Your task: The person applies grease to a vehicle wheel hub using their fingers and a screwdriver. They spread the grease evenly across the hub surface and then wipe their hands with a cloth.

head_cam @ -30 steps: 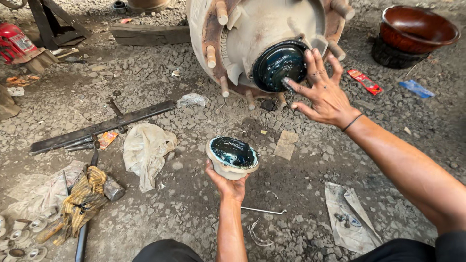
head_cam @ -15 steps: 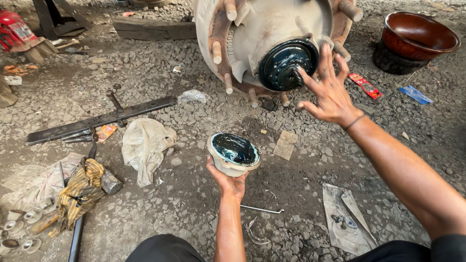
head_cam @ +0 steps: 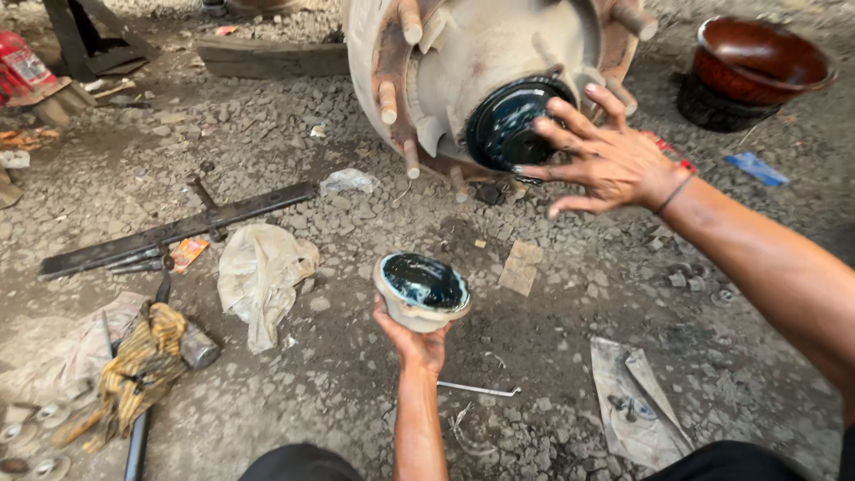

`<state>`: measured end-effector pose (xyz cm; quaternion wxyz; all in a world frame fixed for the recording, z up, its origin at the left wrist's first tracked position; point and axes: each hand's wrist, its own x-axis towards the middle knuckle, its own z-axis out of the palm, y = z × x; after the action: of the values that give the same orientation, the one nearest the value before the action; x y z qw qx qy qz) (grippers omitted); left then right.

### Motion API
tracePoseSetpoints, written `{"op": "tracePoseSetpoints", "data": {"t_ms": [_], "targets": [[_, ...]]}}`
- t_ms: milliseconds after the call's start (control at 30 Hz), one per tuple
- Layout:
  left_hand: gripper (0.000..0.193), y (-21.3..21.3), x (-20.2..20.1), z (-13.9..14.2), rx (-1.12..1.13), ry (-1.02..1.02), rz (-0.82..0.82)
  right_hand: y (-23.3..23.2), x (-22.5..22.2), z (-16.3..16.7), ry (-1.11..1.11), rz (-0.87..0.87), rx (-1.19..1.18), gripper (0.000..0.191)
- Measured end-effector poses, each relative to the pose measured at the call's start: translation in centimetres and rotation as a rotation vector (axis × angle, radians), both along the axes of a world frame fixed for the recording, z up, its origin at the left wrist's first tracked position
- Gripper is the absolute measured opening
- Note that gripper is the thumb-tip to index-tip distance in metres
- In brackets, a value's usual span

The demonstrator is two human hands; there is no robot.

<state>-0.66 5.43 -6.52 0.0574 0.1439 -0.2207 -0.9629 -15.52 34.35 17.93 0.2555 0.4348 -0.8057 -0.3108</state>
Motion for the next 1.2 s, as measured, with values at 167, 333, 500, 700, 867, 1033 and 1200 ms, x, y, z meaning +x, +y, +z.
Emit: {"op": "tracePoseSetpoints", "data": {"t_ms": [167, 333, 500, 700, 867, 1033, 1200], "targets": [[0.085, 0.3, 0.1, 0.5, -0.020, -0.029, 0.029, 1.9, -0.6, 1.4, -0.118, 0.041, -0.325, 0.085], [0.085, 0.5, 0.2, 0.5, -0.059, -0.084, 0.013, 1.6, -1.4, 2.3, -0.182, 0.077, -0.339, 0.083], [0.085, 0.4, 0.0, 0.2, -0.030, -0.062, -0.008, 2.3, -1.9, 1.3, -0.142, 0.039, -0.306, 0.081], [0.083, 0.7, 0.0, -0.1, -0.025, -0.076, -0.011, 2.7, -2.6, -2.7, 0.013, 0.090, -0.283, 0.082], [0.085, 1.0, -0.1, -0.6, -0.047, -0.066, -0.037, 1.3, -0.9, -7.4, -0.020, 0.002, -0.398, 0.082], [0.086, 1.2, -0.3, -0.6, -0.014, -0.053, -0.051, 2.0, -1.5, -5.8, 0.053, 0.139, -0.504, 0.084], [0.087, 1.5, 0.0, -0.2, -0.085, -0.107, -0.046, 0.8, -2.9, -4.0, 0.038, 0.147, -0.624, 0.083]]}}
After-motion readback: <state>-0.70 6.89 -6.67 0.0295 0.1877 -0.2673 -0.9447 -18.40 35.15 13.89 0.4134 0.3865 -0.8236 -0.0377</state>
